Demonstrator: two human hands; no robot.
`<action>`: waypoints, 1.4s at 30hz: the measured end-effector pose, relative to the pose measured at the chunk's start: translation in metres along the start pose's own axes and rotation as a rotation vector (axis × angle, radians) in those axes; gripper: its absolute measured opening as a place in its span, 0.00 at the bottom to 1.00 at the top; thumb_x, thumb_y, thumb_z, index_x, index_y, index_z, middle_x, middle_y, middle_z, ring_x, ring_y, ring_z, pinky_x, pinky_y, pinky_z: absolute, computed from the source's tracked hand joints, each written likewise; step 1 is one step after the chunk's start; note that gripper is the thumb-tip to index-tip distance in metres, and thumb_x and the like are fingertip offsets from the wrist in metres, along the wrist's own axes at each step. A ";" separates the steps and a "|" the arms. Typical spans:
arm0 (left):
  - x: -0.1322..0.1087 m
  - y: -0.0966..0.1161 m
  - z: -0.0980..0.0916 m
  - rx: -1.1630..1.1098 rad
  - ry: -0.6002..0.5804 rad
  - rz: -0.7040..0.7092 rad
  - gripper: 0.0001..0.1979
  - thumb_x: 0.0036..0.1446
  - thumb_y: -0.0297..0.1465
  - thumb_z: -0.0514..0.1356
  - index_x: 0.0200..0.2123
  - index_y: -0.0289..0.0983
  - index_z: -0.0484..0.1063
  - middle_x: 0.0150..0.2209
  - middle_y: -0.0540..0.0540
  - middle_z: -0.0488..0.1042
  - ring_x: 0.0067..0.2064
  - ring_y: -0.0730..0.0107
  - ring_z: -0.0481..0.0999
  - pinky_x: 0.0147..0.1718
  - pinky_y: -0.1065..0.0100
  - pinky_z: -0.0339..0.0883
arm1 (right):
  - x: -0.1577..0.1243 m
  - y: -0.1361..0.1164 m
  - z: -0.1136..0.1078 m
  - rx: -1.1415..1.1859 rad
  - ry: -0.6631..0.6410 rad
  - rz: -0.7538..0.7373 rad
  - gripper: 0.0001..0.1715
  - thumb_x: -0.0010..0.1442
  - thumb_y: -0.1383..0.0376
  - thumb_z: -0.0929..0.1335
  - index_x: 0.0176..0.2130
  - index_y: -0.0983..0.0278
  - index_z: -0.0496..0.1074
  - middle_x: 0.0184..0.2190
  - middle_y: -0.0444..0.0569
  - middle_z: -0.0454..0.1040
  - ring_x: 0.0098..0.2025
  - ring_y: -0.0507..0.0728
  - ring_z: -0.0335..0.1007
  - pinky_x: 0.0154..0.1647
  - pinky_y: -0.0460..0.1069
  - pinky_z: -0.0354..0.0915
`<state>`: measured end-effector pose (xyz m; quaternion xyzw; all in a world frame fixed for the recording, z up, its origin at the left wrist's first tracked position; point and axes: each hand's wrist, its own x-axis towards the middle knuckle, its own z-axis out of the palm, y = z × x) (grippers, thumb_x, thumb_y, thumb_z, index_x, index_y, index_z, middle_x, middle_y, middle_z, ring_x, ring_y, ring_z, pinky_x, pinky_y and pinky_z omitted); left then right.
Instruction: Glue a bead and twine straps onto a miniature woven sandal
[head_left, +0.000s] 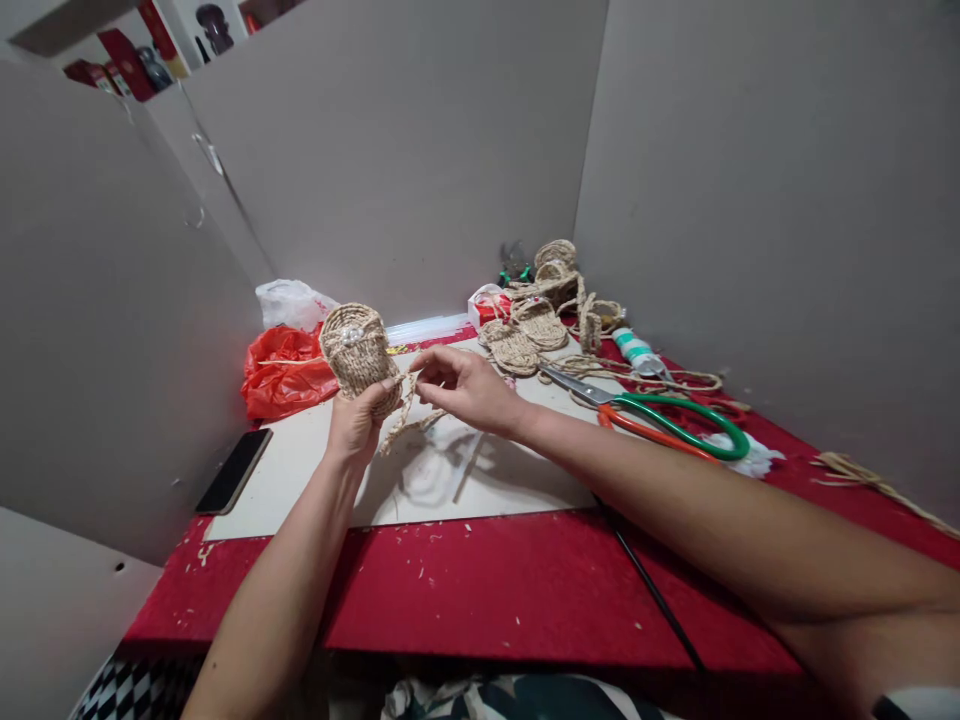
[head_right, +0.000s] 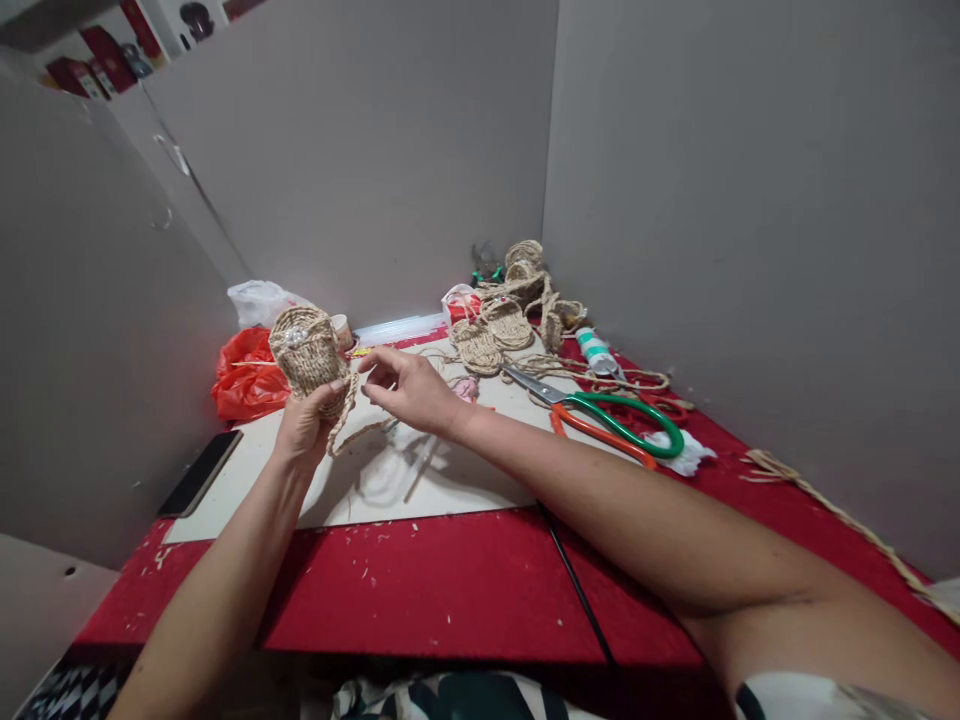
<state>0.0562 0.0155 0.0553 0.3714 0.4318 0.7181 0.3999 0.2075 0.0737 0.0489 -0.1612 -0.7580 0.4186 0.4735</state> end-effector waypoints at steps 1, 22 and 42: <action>0.001 0.000 -0.001 0.005 0.013 -0.010 0.16 0.33 0.28 0.70 0.32 0.34 0.75 0.29 0.50 0.78 0.28 0.72 0.75 0.29 0.70 0.68 | 0.000 0.000 0.000 0.022 0.011 0.024 0.09 0.52 0.66 0.67 0.36 0.63 0.67 0.25 0.43 0.71 0.27 0.51 0.70 0.29 0.48 0.66; 0.001 0.000 0.000 -0.093 -0.041 0.045 0.13 0.35 0.23 0.69 0.30 0.35 0.75 0.29 0.51 0.77 0.30 0.74 0.76 0.34 0.72 0.69 | -0.003 0.000 0.002 0.029 0.072 0.077 0.19 0.61 0.54 0.64 0.25 0.64 0.65 0.22 0.44 0.70 0.21 0.48 0.67 0.22 0.44 0.64; 0.000 -0.004 -0.002 -0.104 -0.069 0.006 0.15 0.37 0.24 0.69 0.33 0.35 0.75 0.30 0.52 0.78 0.30 0.74 0.76 0.32 0.72 0.70 | -0.004 -0.007 -0.001 0.152 0.138 0.039 0.24 0.63 0.48 0.62 0.26 0.63 0.60 0.18 0.38 0.65 0.15 0.46 0.62 0.16 0.41 0.60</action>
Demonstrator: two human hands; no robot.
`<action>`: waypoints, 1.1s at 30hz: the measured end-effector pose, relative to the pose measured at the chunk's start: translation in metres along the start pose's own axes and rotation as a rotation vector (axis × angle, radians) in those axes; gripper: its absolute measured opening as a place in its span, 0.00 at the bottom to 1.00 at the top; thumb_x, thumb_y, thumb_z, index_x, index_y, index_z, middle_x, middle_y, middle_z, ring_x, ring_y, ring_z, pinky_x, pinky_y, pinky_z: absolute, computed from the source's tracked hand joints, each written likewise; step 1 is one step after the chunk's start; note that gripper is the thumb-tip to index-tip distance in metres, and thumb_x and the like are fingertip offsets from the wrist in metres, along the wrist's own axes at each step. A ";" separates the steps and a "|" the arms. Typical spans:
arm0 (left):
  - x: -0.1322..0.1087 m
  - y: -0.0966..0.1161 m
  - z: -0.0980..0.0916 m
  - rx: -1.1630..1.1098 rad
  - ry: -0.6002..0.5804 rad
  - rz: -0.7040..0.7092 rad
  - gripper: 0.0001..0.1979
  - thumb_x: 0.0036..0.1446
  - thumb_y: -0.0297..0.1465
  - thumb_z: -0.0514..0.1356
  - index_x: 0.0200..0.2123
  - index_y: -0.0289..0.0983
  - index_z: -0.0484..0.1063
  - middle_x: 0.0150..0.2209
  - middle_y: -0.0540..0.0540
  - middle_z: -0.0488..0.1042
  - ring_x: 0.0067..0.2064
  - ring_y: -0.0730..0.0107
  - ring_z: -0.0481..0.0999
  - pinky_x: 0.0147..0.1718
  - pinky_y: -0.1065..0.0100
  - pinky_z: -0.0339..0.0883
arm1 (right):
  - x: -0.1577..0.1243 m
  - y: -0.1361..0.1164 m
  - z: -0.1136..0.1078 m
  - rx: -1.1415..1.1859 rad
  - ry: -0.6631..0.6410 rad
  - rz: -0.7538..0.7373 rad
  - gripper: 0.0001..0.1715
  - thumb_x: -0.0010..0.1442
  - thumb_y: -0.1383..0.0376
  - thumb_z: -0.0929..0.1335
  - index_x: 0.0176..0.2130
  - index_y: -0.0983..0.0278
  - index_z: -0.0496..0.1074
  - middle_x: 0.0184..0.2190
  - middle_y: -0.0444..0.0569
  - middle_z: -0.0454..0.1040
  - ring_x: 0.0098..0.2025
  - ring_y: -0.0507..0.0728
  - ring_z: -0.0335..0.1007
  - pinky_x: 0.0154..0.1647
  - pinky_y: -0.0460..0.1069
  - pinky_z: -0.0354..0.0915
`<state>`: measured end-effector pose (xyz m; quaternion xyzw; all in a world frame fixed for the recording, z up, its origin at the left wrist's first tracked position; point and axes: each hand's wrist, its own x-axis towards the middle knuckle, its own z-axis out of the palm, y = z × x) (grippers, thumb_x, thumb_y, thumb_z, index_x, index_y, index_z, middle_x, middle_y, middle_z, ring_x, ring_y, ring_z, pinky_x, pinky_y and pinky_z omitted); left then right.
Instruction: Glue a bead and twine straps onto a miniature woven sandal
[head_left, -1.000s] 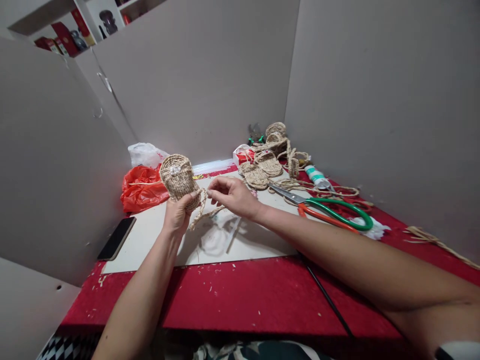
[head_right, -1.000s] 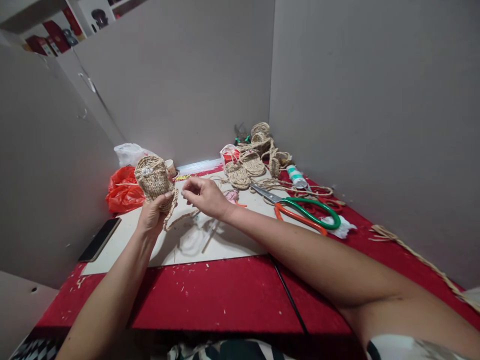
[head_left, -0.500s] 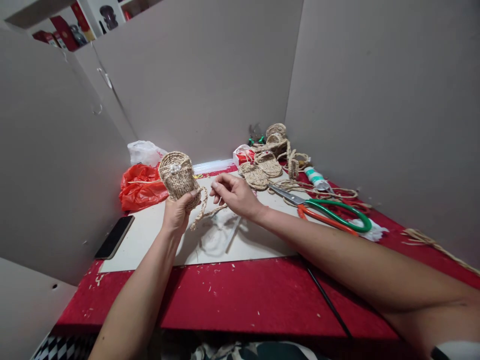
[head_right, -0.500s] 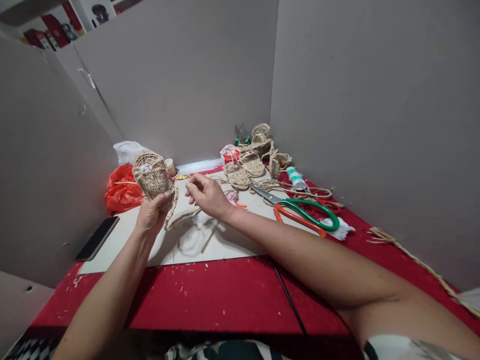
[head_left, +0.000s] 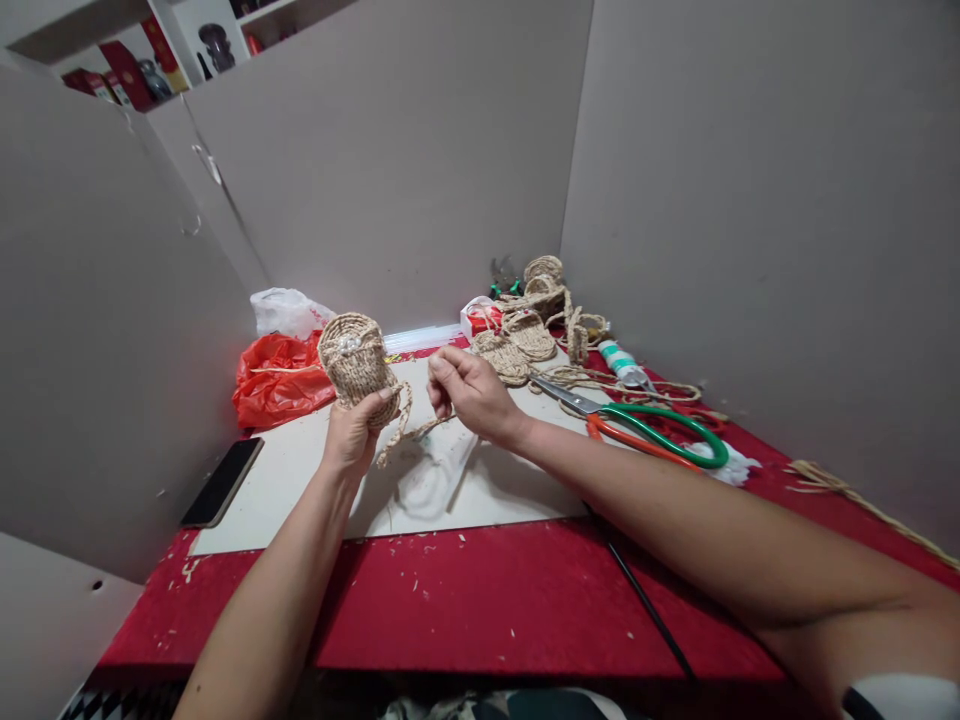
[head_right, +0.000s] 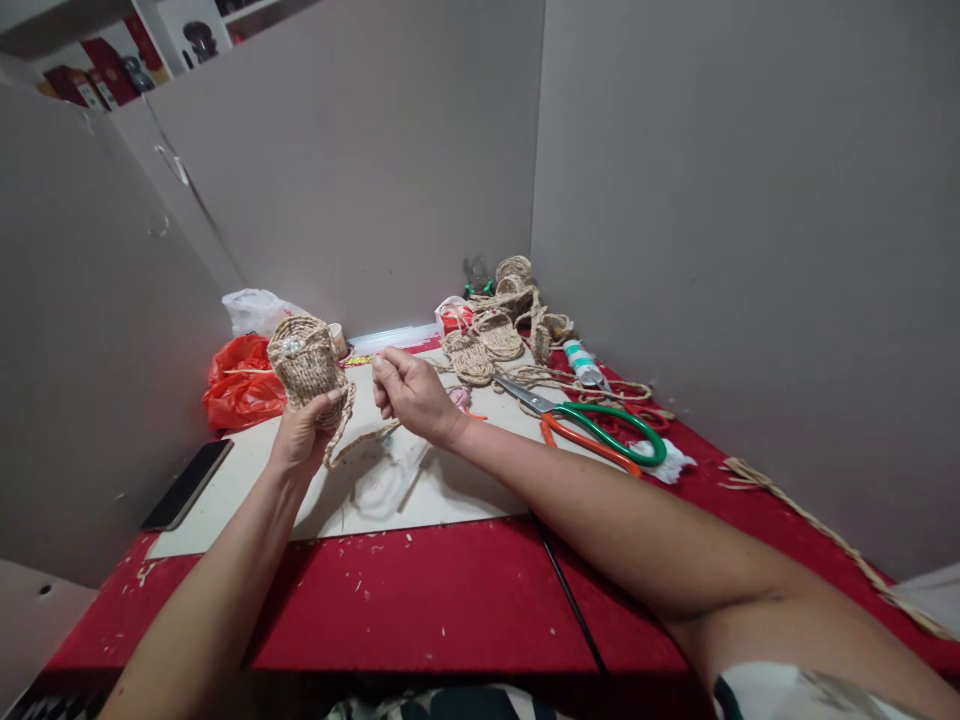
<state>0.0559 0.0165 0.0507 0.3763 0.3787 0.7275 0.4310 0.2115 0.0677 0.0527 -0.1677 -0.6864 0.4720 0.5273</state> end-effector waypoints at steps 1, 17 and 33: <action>0.000 0.000 0.000 -0.001 0.003 -0.003 0.16 0.37 0.24 0.69 0.33 0.35 0.75 0.30 0.52 0.78 0.30 0.73 0.76 0.31 0.71 0.70 | 0.000 -0.001 0.000 0.008 0.017 0.003 0.25 0.62 0.48 0.62 0.25 0.62 0.60 0.17 0.38 0.64 0.14 0.46 0.60 0.14 0.41 0.59; -0.003 -0.003 0.004 -0.014 0.008 0.016 0.11 0.38 0.25 0.69 0.30 0.33 0.76 0.30 0.47 0.79 0.30 0.71 0.77 0.32 0.71 0.71 | -0.001 0.017 0.017 0.158 -0.093 0.297 0.16 0.44 0.58 0.74 0.32 0.66 0.77 0.23 0.42 0.71 0.25 0.50 0.65 0.22 0.44 0.65; -0.012 -0.001 0.011 0.023 -0.096 0.013 0.06 0.40 0.23 0.67 0.27 0.33 0.76 0.27 0.49 0.77 0.29 0.73 0.75 0.33 0.70 0.69 | -0.006 0.012 0.023 0.323 -0.003 0.361 0.22 0.39 0.50 0.77 0.23 0.66 0.75 0.18 0.40 0.68 0.20 0.47 0.59 0.21 0.43 0.60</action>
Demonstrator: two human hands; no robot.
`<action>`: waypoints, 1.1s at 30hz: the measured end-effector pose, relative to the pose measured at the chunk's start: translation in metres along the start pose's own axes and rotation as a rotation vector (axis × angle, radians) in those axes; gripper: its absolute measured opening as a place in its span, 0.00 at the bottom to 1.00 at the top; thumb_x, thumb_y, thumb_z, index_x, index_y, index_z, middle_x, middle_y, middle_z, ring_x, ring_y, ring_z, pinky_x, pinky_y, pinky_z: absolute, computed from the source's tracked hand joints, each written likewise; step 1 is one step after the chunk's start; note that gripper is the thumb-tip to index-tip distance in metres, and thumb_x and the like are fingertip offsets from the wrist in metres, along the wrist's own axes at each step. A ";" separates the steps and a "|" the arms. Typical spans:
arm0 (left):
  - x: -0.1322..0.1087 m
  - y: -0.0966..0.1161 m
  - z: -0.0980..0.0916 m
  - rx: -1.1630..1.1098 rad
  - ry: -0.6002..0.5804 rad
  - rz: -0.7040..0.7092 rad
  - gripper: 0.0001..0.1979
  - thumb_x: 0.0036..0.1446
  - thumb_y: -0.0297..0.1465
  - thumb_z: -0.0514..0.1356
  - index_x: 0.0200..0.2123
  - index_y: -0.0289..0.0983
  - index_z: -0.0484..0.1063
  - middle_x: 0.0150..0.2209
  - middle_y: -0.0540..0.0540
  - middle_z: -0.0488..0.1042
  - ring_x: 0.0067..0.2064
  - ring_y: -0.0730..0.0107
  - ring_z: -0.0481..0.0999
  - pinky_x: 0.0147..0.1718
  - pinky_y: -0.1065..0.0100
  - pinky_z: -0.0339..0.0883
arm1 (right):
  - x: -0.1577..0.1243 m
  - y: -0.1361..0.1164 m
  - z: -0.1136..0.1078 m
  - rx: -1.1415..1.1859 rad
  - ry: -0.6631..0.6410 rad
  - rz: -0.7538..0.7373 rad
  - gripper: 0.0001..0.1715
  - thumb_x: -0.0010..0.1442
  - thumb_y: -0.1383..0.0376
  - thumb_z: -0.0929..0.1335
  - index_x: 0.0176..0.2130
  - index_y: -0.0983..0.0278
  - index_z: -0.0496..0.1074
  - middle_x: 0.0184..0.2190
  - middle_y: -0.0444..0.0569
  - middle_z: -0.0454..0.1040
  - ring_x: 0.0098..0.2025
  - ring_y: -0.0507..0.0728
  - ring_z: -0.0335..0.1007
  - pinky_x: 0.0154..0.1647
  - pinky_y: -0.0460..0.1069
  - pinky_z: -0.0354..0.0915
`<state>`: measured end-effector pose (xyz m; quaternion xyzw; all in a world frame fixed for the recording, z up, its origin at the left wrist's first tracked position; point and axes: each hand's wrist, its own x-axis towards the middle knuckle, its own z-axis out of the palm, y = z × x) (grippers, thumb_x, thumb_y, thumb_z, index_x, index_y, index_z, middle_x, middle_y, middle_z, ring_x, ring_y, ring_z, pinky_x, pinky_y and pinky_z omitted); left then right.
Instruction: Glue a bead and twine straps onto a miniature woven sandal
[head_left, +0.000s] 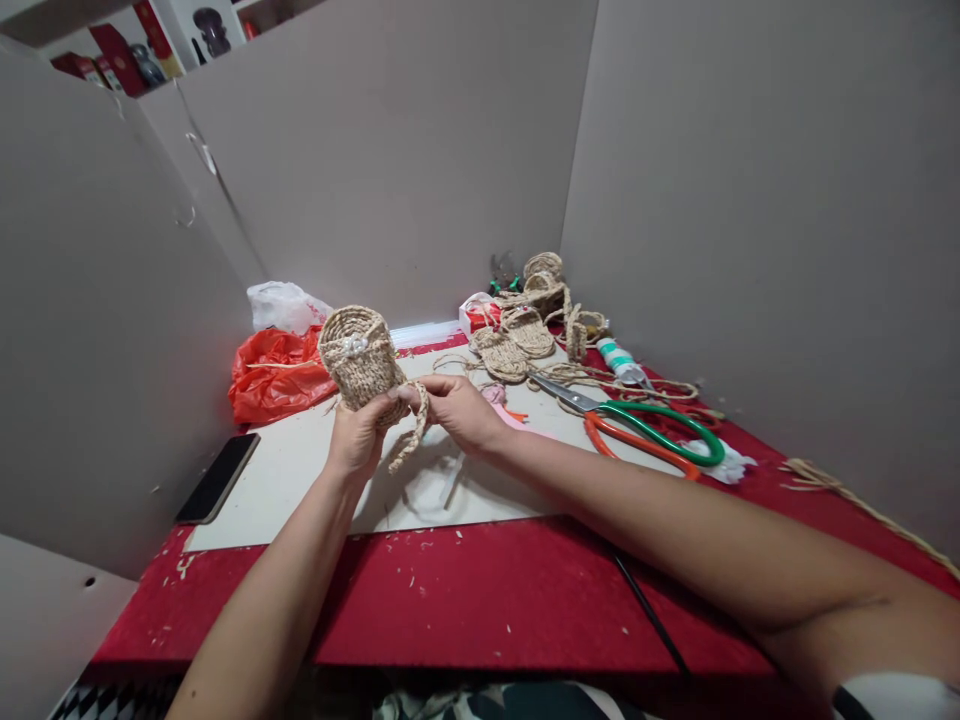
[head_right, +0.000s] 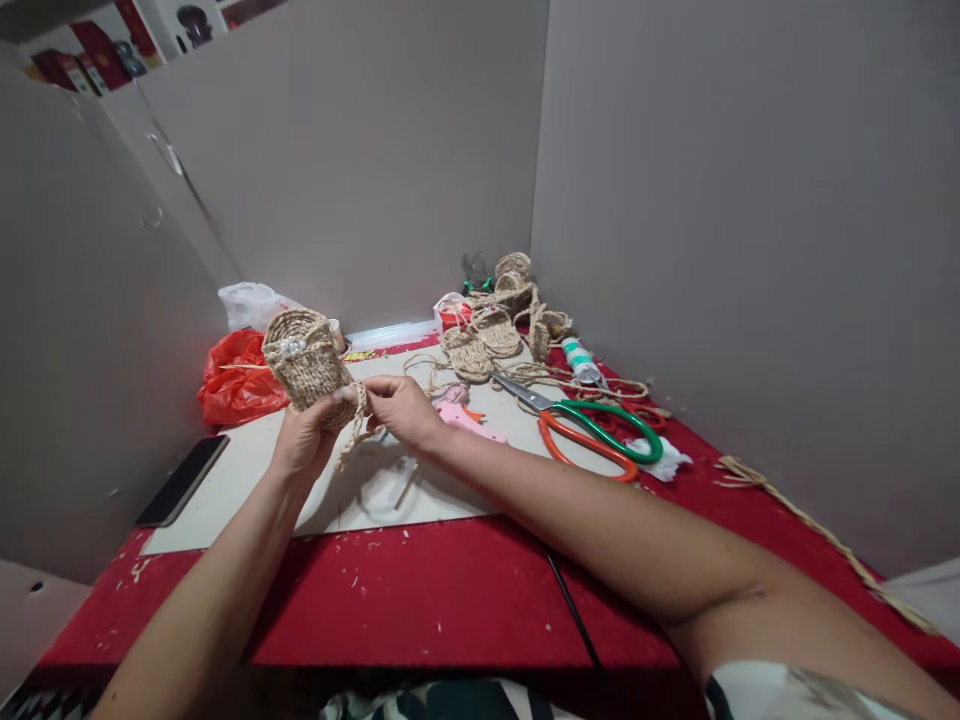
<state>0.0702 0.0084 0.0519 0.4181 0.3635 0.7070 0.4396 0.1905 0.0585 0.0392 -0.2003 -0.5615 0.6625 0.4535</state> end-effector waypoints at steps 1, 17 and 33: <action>0.000 0.000 -0.001 -0.003 -0.007 -0.004 0.06 0.41 0.24 0.67 0.28 0.33 0.77 0.27 0.49 0.77 0.29 0.72 0.75 0.33 0.69 0.69 | 0.000 0.000 0.000 0.007 -0.008 0.005 0.23 0.39 0.50 0.77 0.23 0.66 0.74 0.18 0.40 0.68 0.20 0.47 0.59 0.21 0.43 0.60; -0.003 0.011 0.004 -0.065 -0.016 -0.178 0.11 0.43 0.33 0.65 0.32 0.35 0.75 0.34 0.46 0.78 0.33 0.66 0.76 0.33 0.65 0.71 | -0.006 -0.015 0.001 -0.184 0.062 -0.219 0.28 0.47 0.46 0.72 0.17 0.63 0.63 0.15 0.39 0.60 0.20 0.48 0.54 0.22 0.44 0.57; -0.016 0.013 0.007 0.333 -0.362 -0.137 0.13 0.46 0.34 0.70 0.36 0.36 0.77 0.25 0.48 0.75 0.28 0.72 0.73 0.33 0.70 0.67 | 0.023 -0.037 -0.046 -0.349 0.424 -0.555 0.22 0.52 0.50 0.69 0.21 0.62 0.62 0.19 0.39 0.58 0.24 0.49 0.51 0.25 0.45 0.52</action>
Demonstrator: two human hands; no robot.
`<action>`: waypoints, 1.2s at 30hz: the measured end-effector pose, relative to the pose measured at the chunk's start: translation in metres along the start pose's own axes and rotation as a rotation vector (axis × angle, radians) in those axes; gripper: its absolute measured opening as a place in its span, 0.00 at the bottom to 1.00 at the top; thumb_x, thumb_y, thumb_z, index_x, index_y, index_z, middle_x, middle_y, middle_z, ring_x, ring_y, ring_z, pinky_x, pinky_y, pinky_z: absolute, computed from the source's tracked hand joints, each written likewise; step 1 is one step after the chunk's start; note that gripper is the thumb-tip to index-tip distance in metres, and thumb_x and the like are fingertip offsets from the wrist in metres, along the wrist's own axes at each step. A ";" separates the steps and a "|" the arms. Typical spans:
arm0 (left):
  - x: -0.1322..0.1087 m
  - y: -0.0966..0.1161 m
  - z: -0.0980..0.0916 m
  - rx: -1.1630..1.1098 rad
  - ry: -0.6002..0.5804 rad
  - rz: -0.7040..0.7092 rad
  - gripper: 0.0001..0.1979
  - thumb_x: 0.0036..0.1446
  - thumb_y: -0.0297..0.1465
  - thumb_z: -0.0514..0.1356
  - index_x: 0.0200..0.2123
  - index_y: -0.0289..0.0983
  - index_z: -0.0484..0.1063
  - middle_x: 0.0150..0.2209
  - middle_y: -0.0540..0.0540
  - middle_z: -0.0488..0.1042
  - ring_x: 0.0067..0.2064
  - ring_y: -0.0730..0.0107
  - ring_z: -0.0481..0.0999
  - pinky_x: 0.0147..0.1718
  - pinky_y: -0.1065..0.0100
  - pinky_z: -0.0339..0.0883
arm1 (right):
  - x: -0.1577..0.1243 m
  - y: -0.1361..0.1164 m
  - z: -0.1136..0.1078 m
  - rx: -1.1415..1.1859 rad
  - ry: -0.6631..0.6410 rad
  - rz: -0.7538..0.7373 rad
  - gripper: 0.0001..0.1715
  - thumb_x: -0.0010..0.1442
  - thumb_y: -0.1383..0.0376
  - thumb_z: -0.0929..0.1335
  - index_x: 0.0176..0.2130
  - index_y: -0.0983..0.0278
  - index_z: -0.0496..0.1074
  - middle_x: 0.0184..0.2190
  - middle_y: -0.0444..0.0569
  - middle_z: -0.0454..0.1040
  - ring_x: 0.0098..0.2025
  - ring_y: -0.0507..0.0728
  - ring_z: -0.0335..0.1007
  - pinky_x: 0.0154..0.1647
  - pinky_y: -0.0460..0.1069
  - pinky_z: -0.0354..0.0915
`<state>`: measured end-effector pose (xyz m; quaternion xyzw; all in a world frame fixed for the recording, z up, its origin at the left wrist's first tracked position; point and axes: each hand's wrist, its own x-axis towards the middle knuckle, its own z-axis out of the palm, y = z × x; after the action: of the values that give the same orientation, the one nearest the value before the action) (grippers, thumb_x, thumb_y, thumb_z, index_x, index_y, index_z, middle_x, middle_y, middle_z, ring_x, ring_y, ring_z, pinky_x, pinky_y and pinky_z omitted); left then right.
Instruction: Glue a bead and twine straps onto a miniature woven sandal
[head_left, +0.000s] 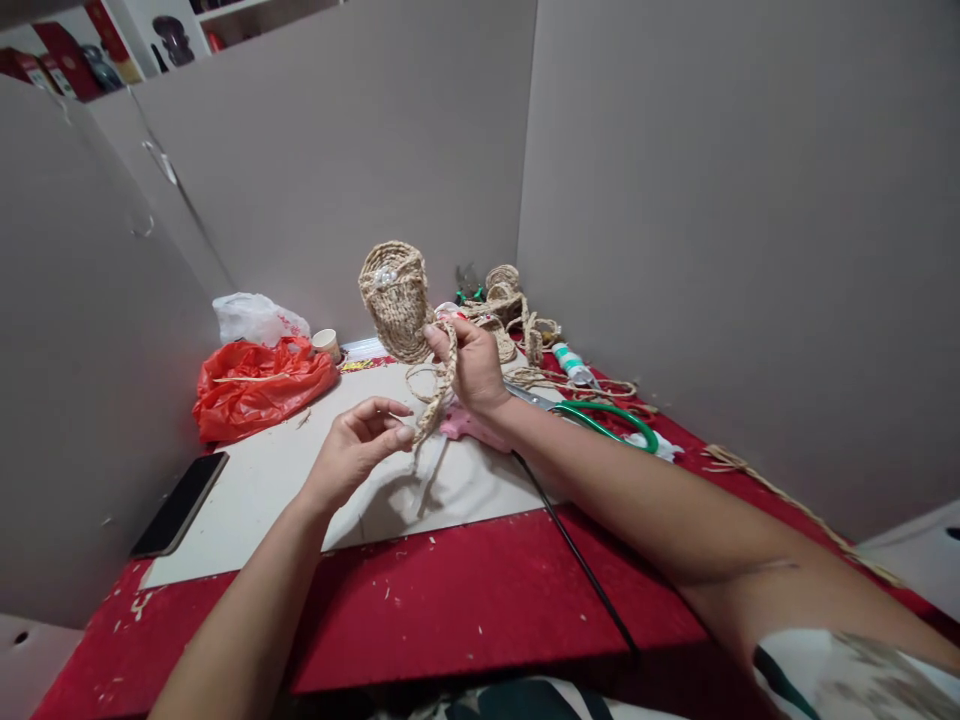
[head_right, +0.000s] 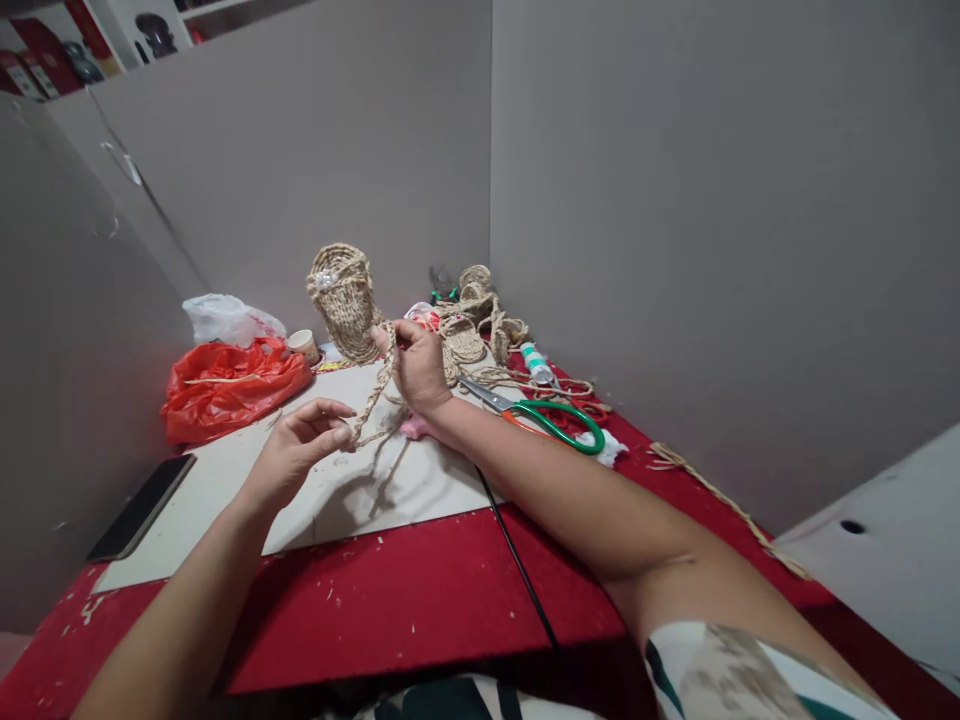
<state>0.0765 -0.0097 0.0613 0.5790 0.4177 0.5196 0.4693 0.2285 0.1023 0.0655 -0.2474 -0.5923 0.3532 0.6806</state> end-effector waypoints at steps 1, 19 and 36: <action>-0.001 0.003 -0.002 -0.007 0.014 0.014 0.13 0.45 0.33 0.71 0.35 0.36 0.77 0.24 0.49 0.74 0.27 0.74 0.72 0.30 0.72 0.67 | 0.001 0.001 0.000 0.010 0.001 0.000 0.22 0.52 0.51 0.69 0.21 0.62 0.61 0.19 0.39 0.57 0.24 0.49 0.51 0.25 0.45 0.52; 0.005 -0.001 -0.028 0.446 0.575 0.547 0.12 0.49 0.32 0.67 0.40 0.42 0.80 0.37 0.46 0.79 0.36 0.67 0.76 0.39 0.67 0.70 | -0.020 0.000 0.018 0.292 -0.091 0.356 0.22 0.43 0.50 0.74 0.22 0.64 0.66 0.18 0.38 0.59 0.20 0.46 0.55 0.17 0.41 0.64; 0.002 -0.001 -0.031 0.955 0.668 0.957 0.11 0.54 0.24 0.62 0.41 0.40 0.78 0.34 0.47 0.75 0.34 0.71 0.74 0.37 0.69 0.70 | -0.037 -0.003 0.030 0.429 -0.107 0.477 0.23 0.40 0.53 0.76 0.22 0.64 0.65 0.18 0.37 0.61 0.20 0.46 0.56 0.14 0.40 0.59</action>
<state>0.0457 -0.0042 0.0611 0.6493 0.4207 0.5773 -0.2611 0.1980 0.0698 0.0495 -0.2114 -0.4648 0.6320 0.5830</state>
